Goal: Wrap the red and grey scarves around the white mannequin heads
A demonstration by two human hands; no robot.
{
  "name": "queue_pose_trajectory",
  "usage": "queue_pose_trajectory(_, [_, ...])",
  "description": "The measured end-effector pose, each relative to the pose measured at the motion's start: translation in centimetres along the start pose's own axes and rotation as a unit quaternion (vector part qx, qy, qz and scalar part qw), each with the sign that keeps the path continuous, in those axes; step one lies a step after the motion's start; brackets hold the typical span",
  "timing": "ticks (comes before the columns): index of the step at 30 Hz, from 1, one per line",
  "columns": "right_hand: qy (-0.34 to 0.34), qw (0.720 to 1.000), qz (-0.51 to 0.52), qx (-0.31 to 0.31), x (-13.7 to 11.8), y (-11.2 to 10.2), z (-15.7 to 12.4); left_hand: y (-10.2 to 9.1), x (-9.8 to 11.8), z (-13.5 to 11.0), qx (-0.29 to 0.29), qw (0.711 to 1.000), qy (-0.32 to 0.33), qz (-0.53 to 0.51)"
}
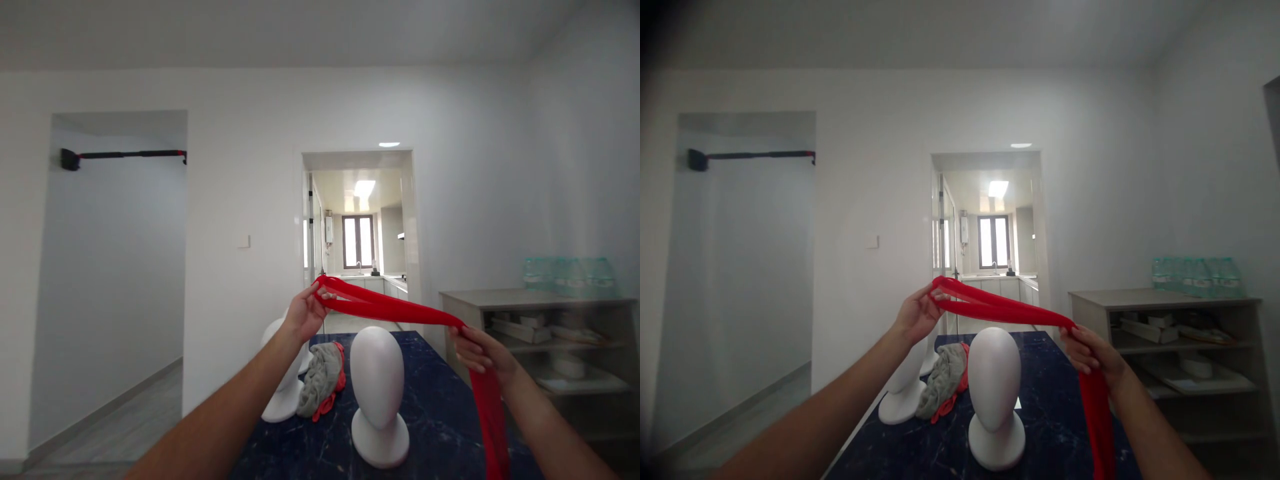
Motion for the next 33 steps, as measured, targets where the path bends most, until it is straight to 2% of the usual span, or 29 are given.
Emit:
queue_pose_trajectory(2, [-0.025, 0.999, 0.036, 0.018, 0.1, -0.6, 2.0, -2.3, -1.7, 1.4, 0.036, 0.999, 0.002, -0.005])
queue_pose_trajectory(4, [-0.018, 0.998, 0.058, 0.018, 1.1, -0.8, 4.0, -4.5, -3.4, 2.6, 0.062, 0.998, 0.004, -0.002])
queue_pose_trajectory(8, [0.041, 0.994, 0.091, 0.032, 5.4, -1.8, 7.3, -8.7, -6.4, 3.8, 0.115, 0.993, 0.008, 0.005])
queue_pose_trajectory(11, [0.066, 0.991, 0.100, 0.053, 9.0, -2.8, 8.4, -11.8, -8.5, 3.2, 0.159, 0.987, 0.005, 0.011])
queue_pose_trajectory(15, [0.099, 0.986, 0.106, 0.081, 14.4, -3.3, 8.0, -15.7, -11.3, 0.1, 0.221, 0.975, -0.012, 0.019])
queue_pose_trajectory(19, [0.137, 0.977, 0.115, 0.117, 20.2, -2.9, 6.1, -19.3, -12.8, -4.3, 0.279, 0.960, 0.003, 0.014])
queue_pose_trajectory(25, [0.171, 0.962, 0.129, 0.169, 28.0, -1.4, 2.5, -22.8, -14.6, -10.9, 0.300, 0.954, 0.025, -0.008])
queue_pose_trajectory(29, [0.145, 0.957, 0.159, 0.194, 30.7, -1.4, 1.4, -24.4, -18.3, -15.0, 0.310, 0.950, -0.016, -0.041])
queue_pose_trajectory(33, [0.125, 0.953, 0.174, 0.216, 31.3, -1.9, 1.1, -24.1, -24.1, -17.7, 0.279, 0.949, -0.139, -0.054])
Point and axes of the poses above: each hand's wrist, its own z-axis towards the middle knuckle, its own y-axis out of the palm, x = y × z, the point moved 10 cm from there along z, towards the middle knuckle, and after that the axes turned 3 degrees about y, right-handed, at the moved point
